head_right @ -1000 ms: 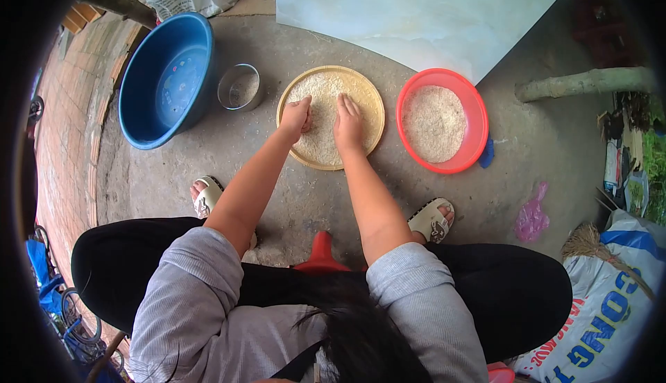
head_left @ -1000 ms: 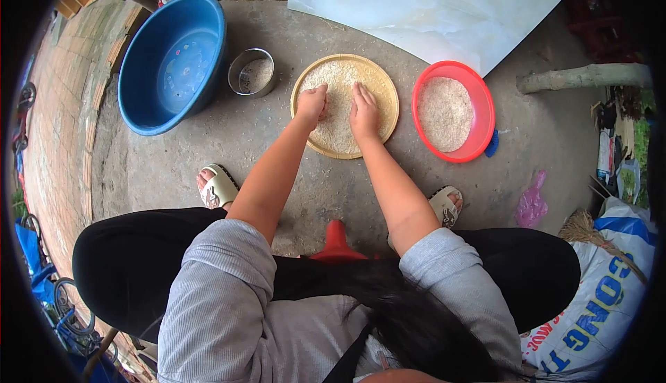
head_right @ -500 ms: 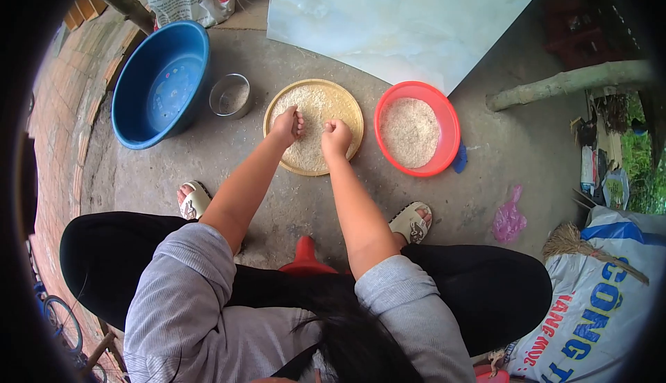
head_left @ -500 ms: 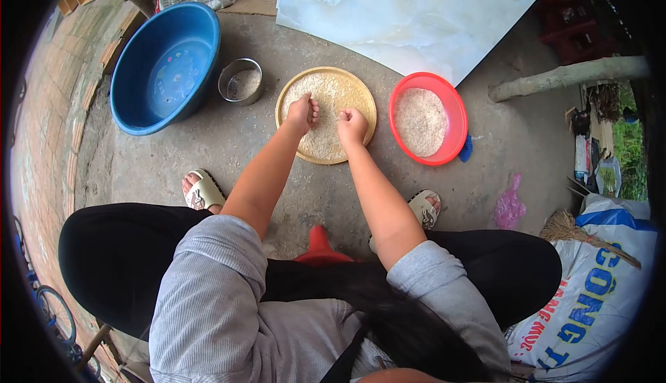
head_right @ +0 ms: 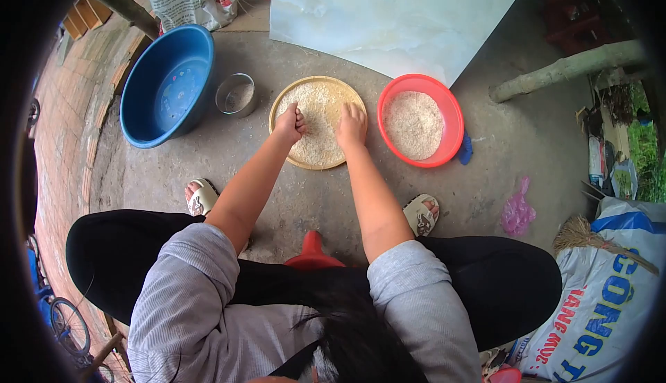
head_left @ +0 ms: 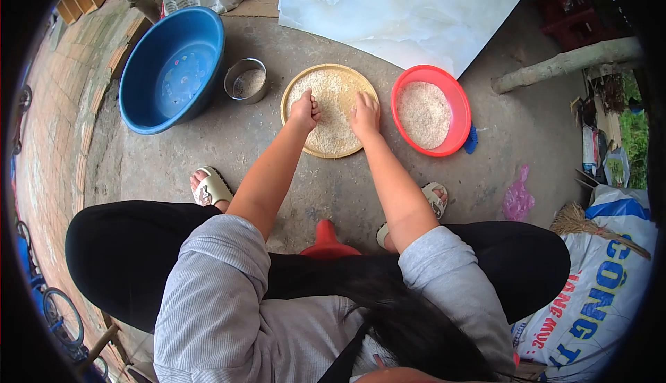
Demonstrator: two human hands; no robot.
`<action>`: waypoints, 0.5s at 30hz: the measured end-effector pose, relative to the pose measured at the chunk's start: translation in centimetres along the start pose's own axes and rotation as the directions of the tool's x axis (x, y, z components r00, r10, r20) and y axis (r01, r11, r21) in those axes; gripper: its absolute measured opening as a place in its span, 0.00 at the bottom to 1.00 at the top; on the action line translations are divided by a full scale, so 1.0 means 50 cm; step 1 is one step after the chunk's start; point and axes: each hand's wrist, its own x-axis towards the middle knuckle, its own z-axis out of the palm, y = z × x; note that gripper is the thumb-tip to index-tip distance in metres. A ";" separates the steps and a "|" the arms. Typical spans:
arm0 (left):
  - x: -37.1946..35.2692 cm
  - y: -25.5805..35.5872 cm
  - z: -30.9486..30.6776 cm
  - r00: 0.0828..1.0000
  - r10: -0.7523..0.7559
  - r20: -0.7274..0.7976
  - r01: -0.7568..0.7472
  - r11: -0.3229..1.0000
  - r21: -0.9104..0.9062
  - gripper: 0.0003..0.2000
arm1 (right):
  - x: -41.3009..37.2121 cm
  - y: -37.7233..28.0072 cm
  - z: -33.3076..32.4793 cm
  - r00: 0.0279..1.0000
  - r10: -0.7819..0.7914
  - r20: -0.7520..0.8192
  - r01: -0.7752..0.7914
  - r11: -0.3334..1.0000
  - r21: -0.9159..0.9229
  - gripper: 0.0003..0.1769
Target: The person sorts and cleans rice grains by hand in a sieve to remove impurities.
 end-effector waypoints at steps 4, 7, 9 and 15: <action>0.005 0.004 -0.037 0.997 -0.051 -0.055 0.049 0.998 -0.029 0.17 | -0.039 -0.001 0.006 0.992 -0.073 0.100 0.086 0.988 -0.129 0.23; 0.004 -0.004 -0.041 0.997 -0.039 -0.073 0.038 0.999 -0.019 0.17 | -0.053 -0.032 0.013 0.990 -0.039 0.137 0.057 0.989 -0.133 0.16; 0.005 -0.009 -0.036 0.997 -0.023 -0.074 0.025 0.999 0.029 0.17 | -0.047 -0.044 0.017 0.984 0.036 0.173 -0.026 0.998 -0.058 0.11; 0.009 -0.017 -0.010 0.996 -0.014 -0.093 0.022 0.995 0.094 0.16 | -0.024 -0.048 0.021 0.995 0.041 0.093 -0.051 0.993 0.103 0.06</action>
